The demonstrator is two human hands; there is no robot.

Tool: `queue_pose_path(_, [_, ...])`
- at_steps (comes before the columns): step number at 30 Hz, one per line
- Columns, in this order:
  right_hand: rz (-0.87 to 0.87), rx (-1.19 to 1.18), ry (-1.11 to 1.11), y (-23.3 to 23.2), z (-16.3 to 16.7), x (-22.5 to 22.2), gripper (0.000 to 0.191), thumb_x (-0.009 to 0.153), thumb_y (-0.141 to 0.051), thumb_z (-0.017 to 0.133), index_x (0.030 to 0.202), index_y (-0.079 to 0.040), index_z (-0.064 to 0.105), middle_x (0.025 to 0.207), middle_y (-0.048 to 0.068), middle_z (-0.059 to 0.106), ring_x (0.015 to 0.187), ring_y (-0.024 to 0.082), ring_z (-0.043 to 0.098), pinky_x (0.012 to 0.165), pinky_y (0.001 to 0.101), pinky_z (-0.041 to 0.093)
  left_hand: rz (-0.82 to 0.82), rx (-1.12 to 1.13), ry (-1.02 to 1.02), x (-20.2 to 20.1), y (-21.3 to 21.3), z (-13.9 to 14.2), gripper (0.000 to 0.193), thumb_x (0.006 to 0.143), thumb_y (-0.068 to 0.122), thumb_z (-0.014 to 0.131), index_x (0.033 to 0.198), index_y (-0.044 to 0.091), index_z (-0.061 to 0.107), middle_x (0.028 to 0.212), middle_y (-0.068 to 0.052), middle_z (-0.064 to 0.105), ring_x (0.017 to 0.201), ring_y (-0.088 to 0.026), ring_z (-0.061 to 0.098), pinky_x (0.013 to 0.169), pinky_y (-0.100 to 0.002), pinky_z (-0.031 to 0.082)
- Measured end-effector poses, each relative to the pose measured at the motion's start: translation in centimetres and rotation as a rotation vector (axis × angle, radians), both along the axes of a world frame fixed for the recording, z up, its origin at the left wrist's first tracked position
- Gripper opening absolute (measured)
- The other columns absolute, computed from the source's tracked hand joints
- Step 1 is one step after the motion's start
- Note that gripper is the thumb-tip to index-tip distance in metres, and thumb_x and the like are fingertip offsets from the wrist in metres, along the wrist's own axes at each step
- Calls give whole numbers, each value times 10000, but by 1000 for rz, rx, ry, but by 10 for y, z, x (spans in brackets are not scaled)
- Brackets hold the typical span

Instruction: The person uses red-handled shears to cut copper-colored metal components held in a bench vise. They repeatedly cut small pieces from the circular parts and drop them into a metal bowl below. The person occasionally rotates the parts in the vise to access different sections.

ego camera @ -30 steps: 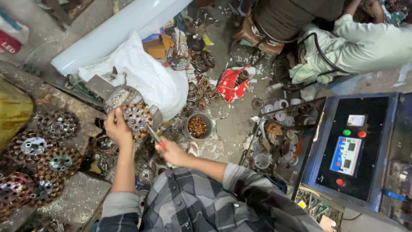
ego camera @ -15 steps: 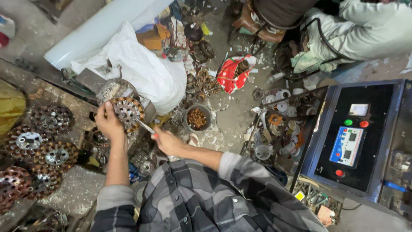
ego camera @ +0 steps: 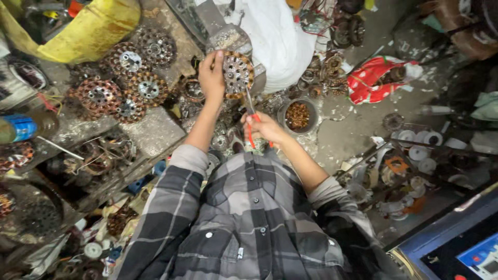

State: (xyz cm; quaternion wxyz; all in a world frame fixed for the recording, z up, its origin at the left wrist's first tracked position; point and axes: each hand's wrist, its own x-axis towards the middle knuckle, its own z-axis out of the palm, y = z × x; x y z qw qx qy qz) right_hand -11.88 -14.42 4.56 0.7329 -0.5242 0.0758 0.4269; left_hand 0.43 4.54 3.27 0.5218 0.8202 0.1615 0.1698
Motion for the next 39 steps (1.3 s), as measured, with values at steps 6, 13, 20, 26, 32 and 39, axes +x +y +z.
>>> queue_pose_path(6, [8, -976, -1081, 12, -2, -9, 236, 1010, -96, 547, 1233, -17, 554, 1077, 218, 666, 972, 424, 652, 837, 527, 523, -17, -20, 45, 0, 5, 2, 435, 981, 464, 652, 1156, 85, 772, 1125, -146, 718, 1079, -279, 666, 977, -353, 487])
queue_pose_path(13, [-186, -1008, -1138, -67, -58, -81, 259, 876, -50, 575, 1128, 6, 597, 1036, 254, 663, 971, 461, 651, 835, 547, 489, -58, -80, 50, 7, 17, -20, 488, 999, 485, 649, 1188, 46, 747, 1199, -156, 709, 1146, -277, 644, 1028, -372, 463])
queue_pose_path(20, [-23, -962, 350, -156, -128, -164, 275, 946, -189, 572, 1171, -31, 572, 957, 199, 678, 823, 356, 666, 693, 512, 545, -48, -217, 84, 0, 15, -1, 576, 974, 538, 619, 1217, 29, 736, 1192, -124, 736, 1134, -248, 666, 1003, -365, 495])
queue_pose_path(26, [-446, -745, 227, -148, -121, -166, 353, 1026, -345, 567, 1244, -69, 550, 945, 176, 721, 750, 270, 705, 622, 433, 577, 98, -202, -30, -10, -13, -1, 472, 1037, 477, 568, 1167, 45, 707, 1083, -76, 738, 1004, -204, 641, 926, -356, 489])
queue_pose_path(32, [-239, -464, -304, -102, -81, -90, 341, 1074, -286, 501, 1284, -27, 571, 1038, 166, 750, 884, 256, 747, 720, 379, 601, -60, -85, -31, 8, -4, -13, 413, 955, 453, 717, 1077, 59, 694, 1080, -129, 718, 1019, -252, 670, 905, -375, 501])
queue_pose_path(39, [57, -71, -122, -68, -9, -26, 302, 1082, -222, 456, 1292, -35, 566, 1109, 167, 752, 954, 269, 770, 789, 358, 623, -18, -95, 46, 6, -17, -13, 405, 945, 489, 685, 1148, 143, 742, 1113, -148, 703, 1068, -317, 667, 932, -393, 508])
